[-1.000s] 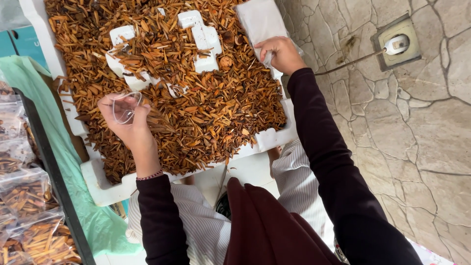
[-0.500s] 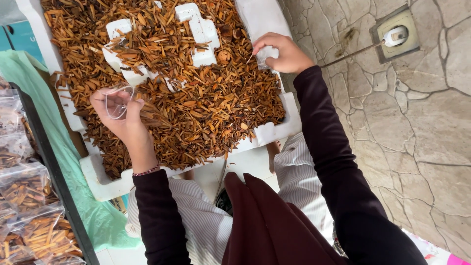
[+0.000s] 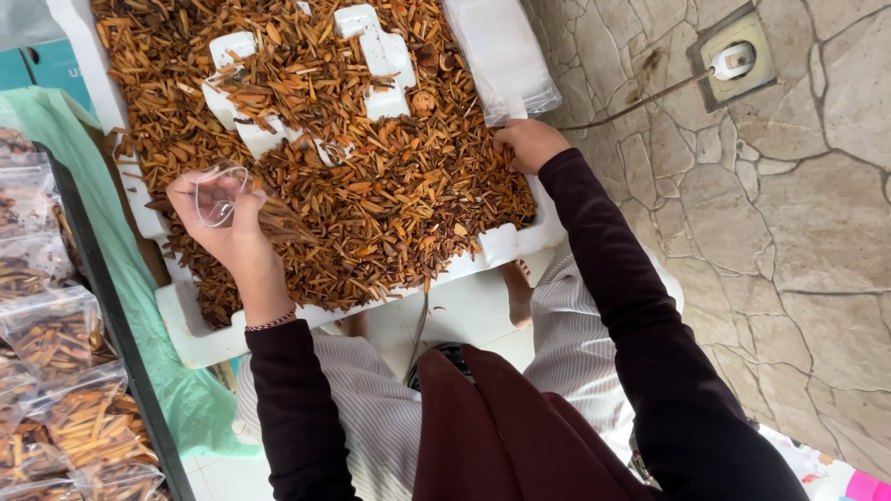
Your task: The person picks up small wood chips from a large bin by hand and places them into small plastic bags.
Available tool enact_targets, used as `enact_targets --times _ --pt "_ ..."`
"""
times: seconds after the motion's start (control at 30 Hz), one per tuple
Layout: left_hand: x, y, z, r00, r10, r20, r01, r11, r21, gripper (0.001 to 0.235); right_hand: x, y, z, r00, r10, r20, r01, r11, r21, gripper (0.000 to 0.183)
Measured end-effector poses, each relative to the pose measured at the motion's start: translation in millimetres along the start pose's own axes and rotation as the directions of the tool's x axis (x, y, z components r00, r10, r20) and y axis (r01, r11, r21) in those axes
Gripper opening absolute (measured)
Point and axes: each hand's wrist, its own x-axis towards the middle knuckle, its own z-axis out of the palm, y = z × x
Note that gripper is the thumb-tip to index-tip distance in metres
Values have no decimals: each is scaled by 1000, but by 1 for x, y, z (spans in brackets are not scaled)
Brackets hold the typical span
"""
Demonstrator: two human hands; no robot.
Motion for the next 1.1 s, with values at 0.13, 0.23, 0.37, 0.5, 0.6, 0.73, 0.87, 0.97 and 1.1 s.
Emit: enact_targets --times 0.13,0.23,0.37,0.5,0.6,0.73,0.87,0.97,1.1 --pt "0 -1 2 1000 16 -1 -16 1000 -4 40 4 11 7 998 -56 -17 57 997 47 18" --pt "0 -4 3 1000 5 -3 -5 1000 -5 40 3 10 5 998 -60 37 52 982 179 20" --pt "2 -10 2 1000 2 6 -2 1000 -3 40 -5 -2 -13 989 -34 143 -5 965 263 30" --pt "2 -10 3 1000 -8 9 8 1000 2 40 -7 -2 -25 975 46 215 -102 961 258 22" --pt "3 -9 4 1000 -18 19 18 1000 -1 40 -6 6 -26 974 53 219 -115 953 280 26" --pt "4 -9 4 1000 -20 17 20 1000 -2 40 -8 3 -31 979 68 193 -120 954 276 24" --pt "4 -7 9 1000 -19 6 19 1000 0 40 -16 -13 -45 986 78 148 -116 955 274 15" --pt "5 -9 12 1000 -15 9 15 1000 -5 40 -19 -22 -54 993 50 107 -79 954 289 17" --pt "4 -2 20 1000 -30 5 31 999 -19 39 -18 -36 -51 994 -39 99 -6 908 420 23"
